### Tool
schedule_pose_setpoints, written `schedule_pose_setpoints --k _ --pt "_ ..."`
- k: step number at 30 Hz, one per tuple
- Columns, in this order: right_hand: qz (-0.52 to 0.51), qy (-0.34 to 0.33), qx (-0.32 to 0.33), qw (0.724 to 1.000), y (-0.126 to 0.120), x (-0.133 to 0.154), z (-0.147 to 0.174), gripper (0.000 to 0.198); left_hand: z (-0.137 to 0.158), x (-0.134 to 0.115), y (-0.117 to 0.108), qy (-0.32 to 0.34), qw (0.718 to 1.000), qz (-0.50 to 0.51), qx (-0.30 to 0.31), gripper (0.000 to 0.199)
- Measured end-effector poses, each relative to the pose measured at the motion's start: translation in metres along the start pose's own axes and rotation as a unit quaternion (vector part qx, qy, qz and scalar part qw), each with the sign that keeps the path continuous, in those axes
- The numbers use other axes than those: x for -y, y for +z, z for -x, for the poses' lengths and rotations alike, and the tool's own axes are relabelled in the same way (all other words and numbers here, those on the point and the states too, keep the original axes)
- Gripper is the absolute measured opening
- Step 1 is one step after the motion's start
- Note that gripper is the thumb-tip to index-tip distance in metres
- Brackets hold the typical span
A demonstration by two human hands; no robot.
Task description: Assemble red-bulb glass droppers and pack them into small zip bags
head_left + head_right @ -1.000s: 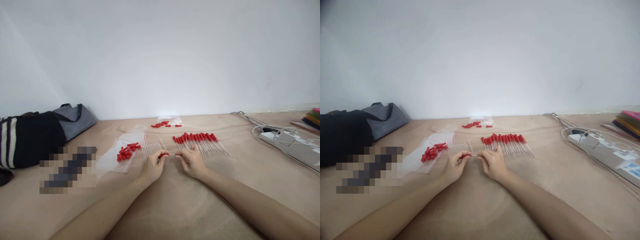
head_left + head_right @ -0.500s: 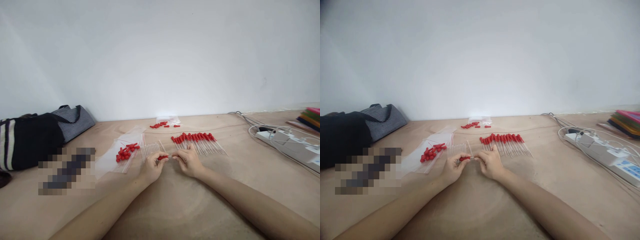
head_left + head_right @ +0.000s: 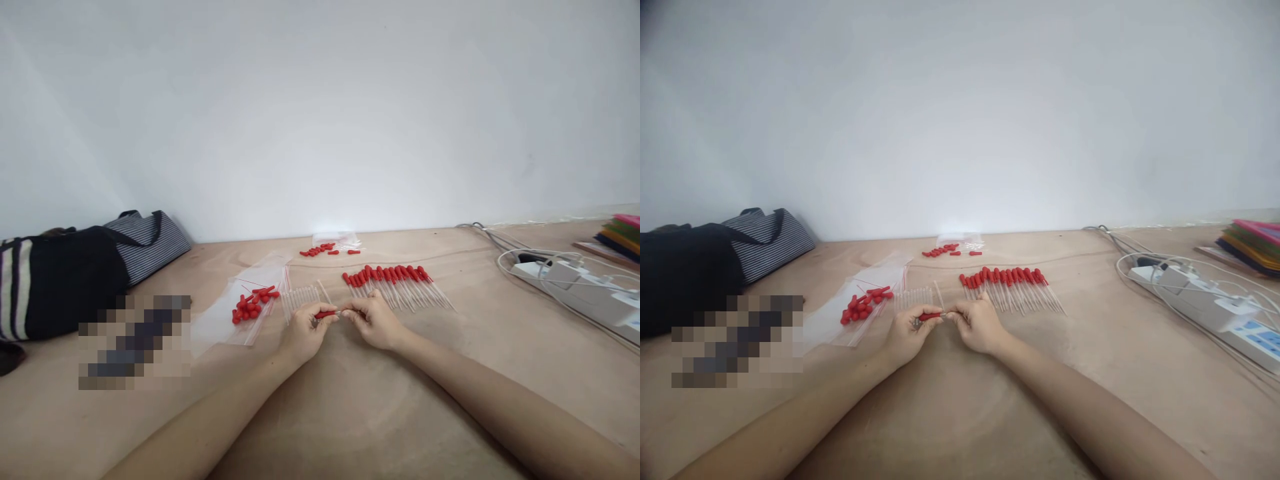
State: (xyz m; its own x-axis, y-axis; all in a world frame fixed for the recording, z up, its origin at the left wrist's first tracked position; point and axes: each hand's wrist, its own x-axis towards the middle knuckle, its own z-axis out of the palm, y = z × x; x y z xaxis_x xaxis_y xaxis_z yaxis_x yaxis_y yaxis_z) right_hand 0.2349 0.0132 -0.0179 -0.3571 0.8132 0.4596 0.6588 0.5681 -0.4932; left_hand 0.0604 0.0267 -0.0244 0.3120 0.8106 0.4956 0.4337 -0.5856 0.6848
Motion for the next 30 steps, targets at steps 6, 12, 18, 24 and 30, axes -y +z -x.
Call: schedule_pose_setpoints --k 6,12,18,24,30 --pt "0.090 -0.081 0.016 0.993 -0.012 -0.006 0.000 0.016 -0.003 -0.002 -0.004 -0.006 0.999 0.006 0.033 0.031" --pt "0.098 0.085 -0.002 0.992 -0.005 -0.009 -0.010 0.017 -0.018 0.010 -0.043 0.001 0.967 -0.248 -0.059 0.020" --pt "0.174 0.202 0.023 0.964 0.009 0.002 -0.044 0.020 -0.026 0.035 -0.087 -0.049 0.887 -0.458 -0.014 0.016" --pt "0.232 0.246 0.033 0.940 0.022 0.004 -0.063 0.020 -0.025 0.049 -0.083 -0.064 0.869 -0.491 0.021 0.020" --pt "0.261 0.232 0.034 0.937 0.021 0.006 -0.064 0.022 -0.026 0.053 -0.079 -0.034 0.872 -0.488 -0.018 0.017"
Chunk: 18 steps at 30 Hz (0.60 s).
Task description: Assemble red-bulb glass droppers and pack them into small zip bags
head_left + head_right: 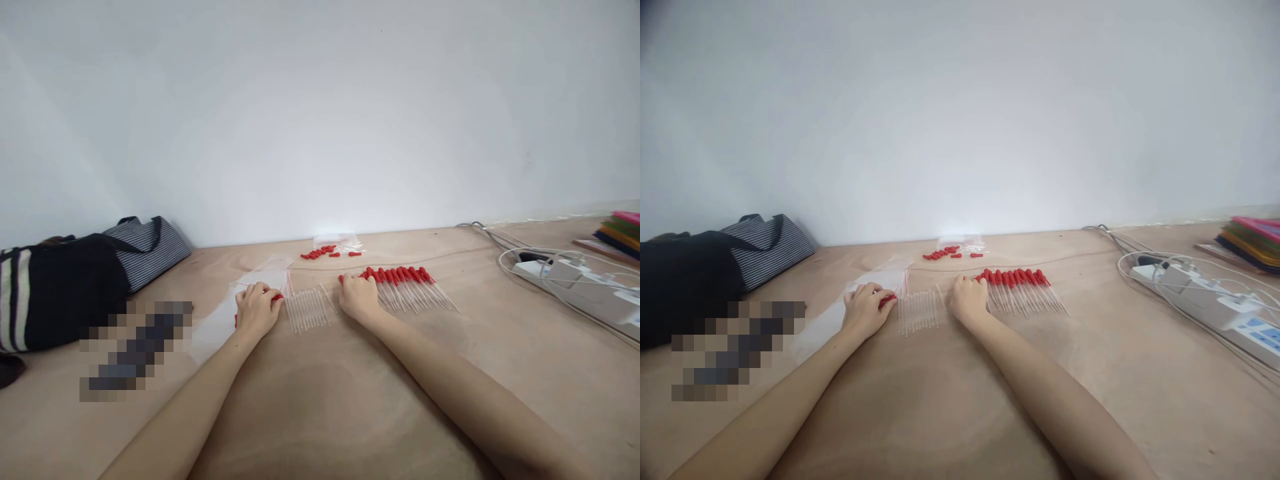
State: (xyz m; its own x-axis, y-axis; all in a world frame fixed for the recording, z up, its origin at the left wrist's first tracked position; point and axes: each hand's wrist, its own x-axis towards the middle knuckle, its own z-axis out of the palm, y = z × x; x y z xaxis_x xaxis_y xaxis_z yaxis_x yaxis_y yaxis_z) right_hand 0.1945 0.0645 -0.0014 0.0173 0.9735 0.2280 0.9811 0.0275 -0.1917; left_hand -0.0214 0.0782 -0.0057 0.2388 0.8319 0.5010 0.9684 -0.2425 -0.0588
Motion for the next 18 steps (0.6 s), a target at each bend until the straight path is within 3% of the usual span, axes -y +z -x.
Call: schedule_pose_setpoints --k 6,10,15,18 --pt "-0.006 0.000 0.011 1.000 -0.001 0.024 -0.005 0.028 -0.001 -0.005 -0.002 0.035 0.983 0.141 -0.112 0.014" --pt "-0.009 0.019 0.044 0.999 0.007 0.035 -0.012 0.022 0.002 -0.015 -0.001 0.012 0.953 0.287 -0.092 0.009" --pt "-0.013 0.040 0.056 0.998 0.010 0.039 -0.016 0.023 0.008 -0.027 0.005 -0.014 0.932 0.354 -0.078 0.016" --pt "-0.021 0.027 0.042 0.999 0.001 0.032 -0.011 0.024 0.012 -0.036 0.003 -0.046 0.887 0.457 -0.042 0.019"
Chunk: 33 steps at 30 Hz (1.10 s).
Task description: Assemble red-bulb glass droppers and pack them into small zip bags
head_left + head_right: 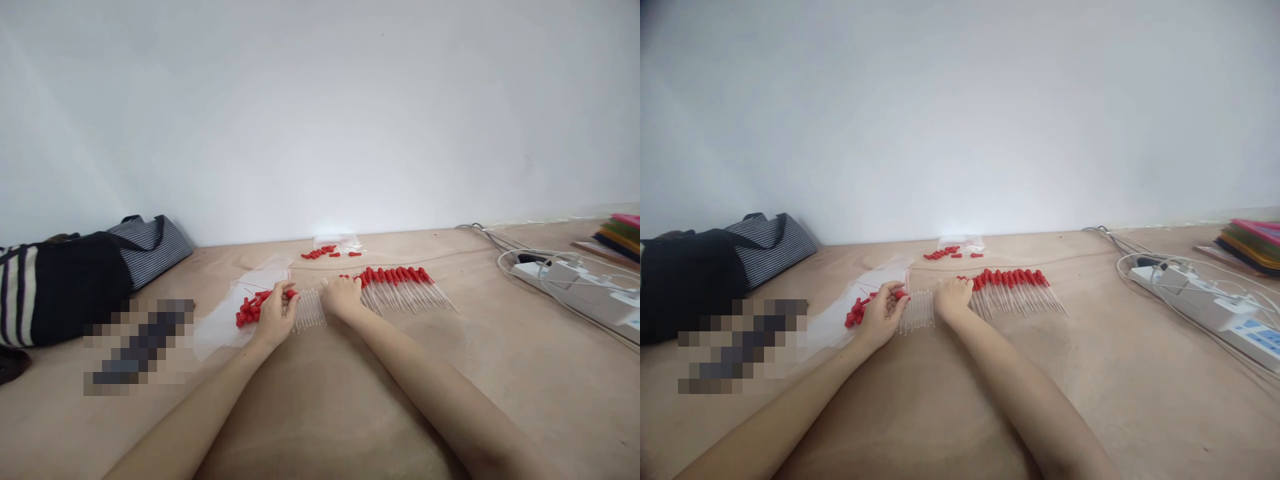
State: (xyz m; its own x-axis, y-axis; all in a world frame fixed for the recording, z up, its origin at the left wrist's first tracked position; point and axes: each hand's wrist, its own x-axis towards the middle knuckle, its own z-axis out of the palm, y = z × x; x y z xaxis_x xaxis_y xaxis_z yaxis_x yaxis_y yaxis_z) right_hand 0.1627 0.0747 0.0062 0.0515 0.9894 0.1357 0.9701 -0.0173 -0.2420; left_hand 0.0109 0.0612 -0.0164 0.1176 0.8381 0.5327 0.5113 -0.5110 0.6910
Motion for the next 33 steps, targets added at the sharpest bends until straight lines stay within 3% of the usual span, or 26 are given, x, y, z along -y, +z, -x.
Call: schedule_pose_setpoints --k 6,11,14,19,27,33 --pt "-0.052 -0.069 -0.048 0.995 -0.018 -0.057 0.028 0.017 0.016 -0.018 0.018 -0.051 0.989 0.113 0.081 0.008" --pt "-0.221 -0.231 -0.146 0.936 -0.003 -0.097 0.059 0.020 0.025 -0.024 0.030 -0.084 0.976 0.164 0.120 0.018" --pt "-0.233 -0.258 -0.163 0.923 0.007 -0.098 0.068 0.025 0.026 -0.027 0.028 -0.051 0.985 0.098 0.131 0.018" --pt "-0.215 -0.270 -0.145 0.927 0.012 -0.084 0.070 0.022 0.025 -0.032 0.023 0.002 0.991 0.009 0.137 0.018" --pt "-0.198 -0.284 -0.100 0.933 0.009 -0.079 0.074 0.024 0.024 -0.030 0.025 0.040 0.991 -0.021 0.123 0.016" --pt "-0.206 -0.286 -0.106 0.930 0.007 -0.077 0.075 0.022 0.026 -0.034 0.024 0.052 0.990 -0.050 0.119 0.013"
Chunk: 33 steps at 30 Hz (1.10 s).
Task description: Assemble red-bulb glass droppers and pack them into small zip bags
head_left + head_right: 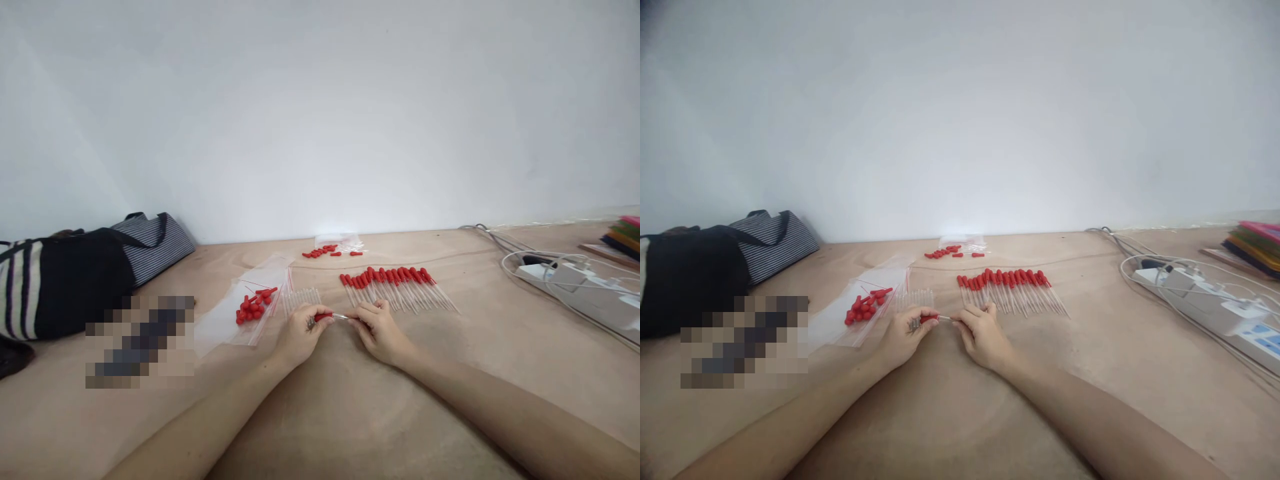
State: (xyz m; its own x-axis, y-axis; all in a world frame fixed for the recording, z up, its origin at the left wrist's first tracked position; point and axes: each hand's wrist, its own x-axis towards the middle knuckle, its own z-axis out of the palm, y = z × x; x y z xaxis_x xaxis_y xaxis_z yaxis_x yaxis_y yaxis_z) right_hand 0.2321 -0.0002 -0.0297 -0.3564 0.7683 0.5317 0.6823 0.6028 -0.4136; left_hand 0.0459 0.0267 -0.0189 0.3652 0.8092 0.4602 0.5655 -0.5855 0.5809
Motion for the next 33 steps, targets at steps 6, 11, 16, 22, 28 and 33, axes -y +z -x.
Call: schedule_pose_setpoints --k 6,11,16,22,28,33 --pt "0.012 -0.013 -0.018 1.000 0.000 0.000 0.002 0.023 0.002 -0.006 -0.001 0.051 0.997 -0.051 -0.014 0.007" --pt "0.047 -0.034 -0.019 0.998 -0.002 0.003 0.003 0.024 0.003 -0.007 0.000 0.075 0.995 -0.067 -0.014 0.007" --pt "0.059 -0.043 -0.032 0.997 -0.001 0.004 0.003 0.024 0.003 -0.005 0.000 0.072 0.997 -0.039 -0.012 0.008" --pt "0.111 -0.095 -0.035 0.989 -0.003 -0.003 0.002 0.027 0.002 -0.006 -0.001 0.063 0.998 -0.023 0.000 0.007" --pt "0.159 -0.139 -0.034 0.977 -0.006 -0.003 -0.001 0.030 0.001 -0.007 -0.001 0.072 0.997 -0.028 0.017 0.008" --pt "0.115 -0.077 -0.005 0.990 -0.005 0.005 -0.004 0.023 0.002 -0.007 0.000 0.083 0.995 -0.050 0.016 0.010"
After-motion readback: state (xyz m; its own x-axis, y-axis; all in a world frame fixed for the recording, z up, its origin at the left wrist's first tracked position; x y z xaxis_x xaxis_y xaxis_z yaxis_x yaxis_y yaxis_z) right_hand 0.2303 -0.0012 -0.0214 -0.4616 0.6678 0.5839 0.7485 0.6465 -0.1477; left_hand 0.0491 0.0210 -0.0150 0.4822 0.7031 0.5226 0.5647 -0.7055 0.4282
